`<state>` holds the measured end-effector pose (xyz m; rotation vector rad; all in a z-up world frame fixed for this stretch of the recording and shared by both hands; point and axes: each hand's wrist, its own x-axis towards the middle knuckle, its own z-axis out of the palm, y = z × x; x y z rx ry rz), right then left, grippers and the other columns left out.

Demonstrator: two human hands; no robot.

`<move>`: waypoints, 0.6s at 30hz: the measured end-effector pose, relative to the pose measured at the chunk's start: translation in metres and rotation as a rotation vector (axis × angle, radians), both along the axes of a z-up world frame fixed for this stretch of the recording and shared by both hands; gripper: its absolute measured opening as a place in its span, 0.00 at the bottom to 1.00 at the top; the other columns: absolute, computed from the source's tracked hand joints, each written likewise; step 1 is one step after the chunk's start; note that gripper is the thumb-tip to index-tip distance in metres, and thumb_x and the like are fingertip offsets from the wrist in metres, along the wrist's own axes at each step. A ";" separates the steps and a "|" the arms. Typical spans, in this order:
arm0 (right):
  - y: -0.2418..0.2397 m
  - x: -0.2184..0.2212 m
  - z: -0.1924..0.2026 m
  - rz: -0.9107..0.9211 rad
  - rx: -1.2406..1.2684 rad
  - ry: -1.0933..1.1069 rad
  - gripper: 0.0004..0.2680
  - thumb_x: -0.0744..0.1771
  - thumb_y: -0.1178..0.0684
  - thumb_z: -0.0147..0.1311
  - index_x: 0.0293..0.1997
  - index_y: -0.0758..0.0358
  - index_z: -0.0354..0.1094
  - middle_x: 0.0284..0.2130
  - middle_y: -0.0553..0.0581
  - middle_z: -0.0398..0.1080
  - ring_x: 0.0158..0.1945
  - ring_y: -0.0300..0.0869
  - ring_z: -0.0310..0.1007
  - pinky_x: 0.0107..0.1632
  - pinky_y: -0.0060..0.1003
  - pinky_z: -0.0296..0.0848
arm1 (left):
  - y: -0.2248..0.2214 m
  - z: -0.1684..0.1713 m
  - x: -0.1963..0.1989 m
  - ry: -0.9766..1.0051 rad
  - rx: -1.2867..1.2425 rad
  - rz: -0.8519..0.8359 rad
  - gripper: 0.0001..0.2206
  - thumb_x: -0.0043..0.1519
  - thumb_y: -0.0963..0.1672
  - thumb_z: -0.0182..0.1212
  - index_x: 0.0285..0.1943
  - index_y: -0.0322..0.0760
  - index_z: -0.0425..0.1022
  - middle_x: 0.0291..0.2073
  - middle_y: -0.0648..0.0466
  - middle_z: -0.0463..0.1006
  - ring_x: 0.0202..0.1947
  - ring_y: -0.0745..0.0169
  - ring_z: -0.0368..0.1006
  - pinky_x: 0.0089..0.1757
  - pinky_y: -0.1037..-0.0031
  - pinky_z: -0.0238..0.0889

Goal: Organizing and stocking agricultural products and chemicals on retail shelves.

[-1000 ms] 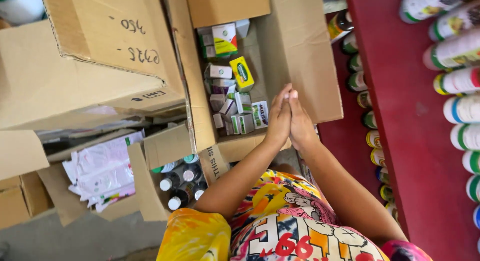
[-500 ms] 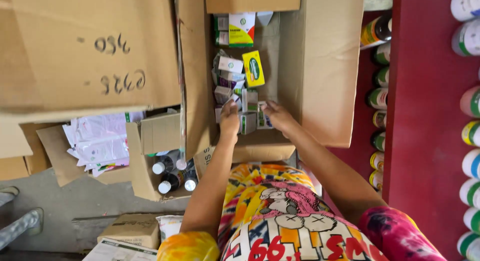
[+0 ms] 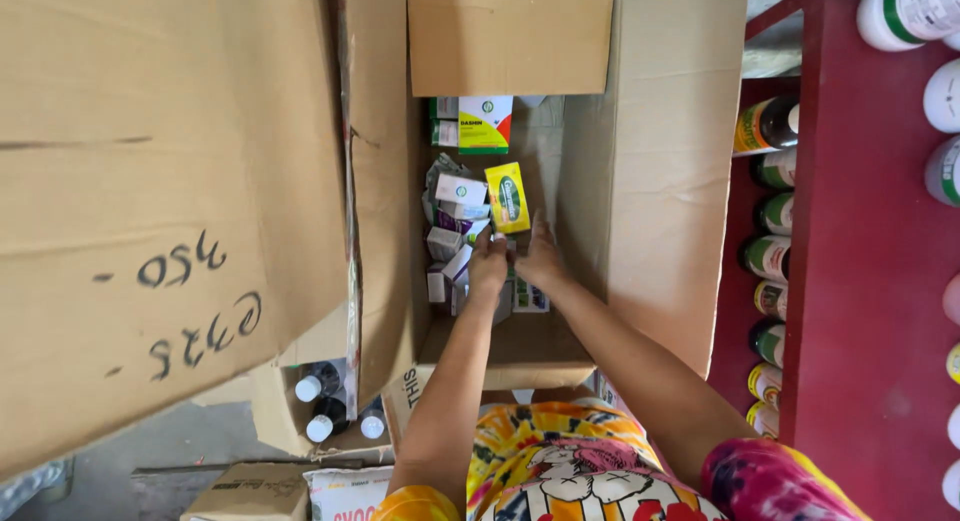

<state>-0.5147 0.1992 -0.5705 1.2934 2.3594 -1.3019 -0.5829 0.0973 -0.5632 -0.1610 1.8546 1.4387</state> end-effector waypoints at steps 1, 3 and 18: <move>0.003 -0.003 -0.014 -0.003 0.000 -0.001 0.44 0.61 0.48 0.65 0.78 0.67 0.26 0.71 0.75 0.49 0.73 0.59 0.51 0.70 0.42 0.55 | 0.008 0.005 -0.002 -0.001 0.000 -0.003 0.26 0.66 0.48 0.54 0.73 0.35 0.65 0.61 0.41 0.76 0.58 0.54 0.72 0.57 0.69 0.62; 0.008 -0.009 -0.043 0.009 0.089 0.031 0.44 0.60 0.50 0.66 0.77 0.66 0.25 0.72 0.76 0.45 0.75 0.61 0.47 0.72 0.44 0.52 | 0.023 0.014 -0.008 -0.043 0.011 0.017 0.28 0.66 0.50 0.53 0.75 0.37 0.59 0.63 0.42 0.73 0.60 0.53 0.71 0.56 0.68 0.64; 0.035 -0.026 -0.025 -0.285 0.234 0.099 0.31 0.58 0.54 0.69 0.67 0.66 0.56 0.54 0.72 0.67 0.61 0.64 0.63 0.64 0.51 0.65 | 0.021 0.004 0.001 -0.065 0.092 -0.058 0.25 0.70 0.50 0.49 0.76 0.42 0.61 0.68 0.45 0.69 0.68 0.56 0.65 0.64 0.69 0.56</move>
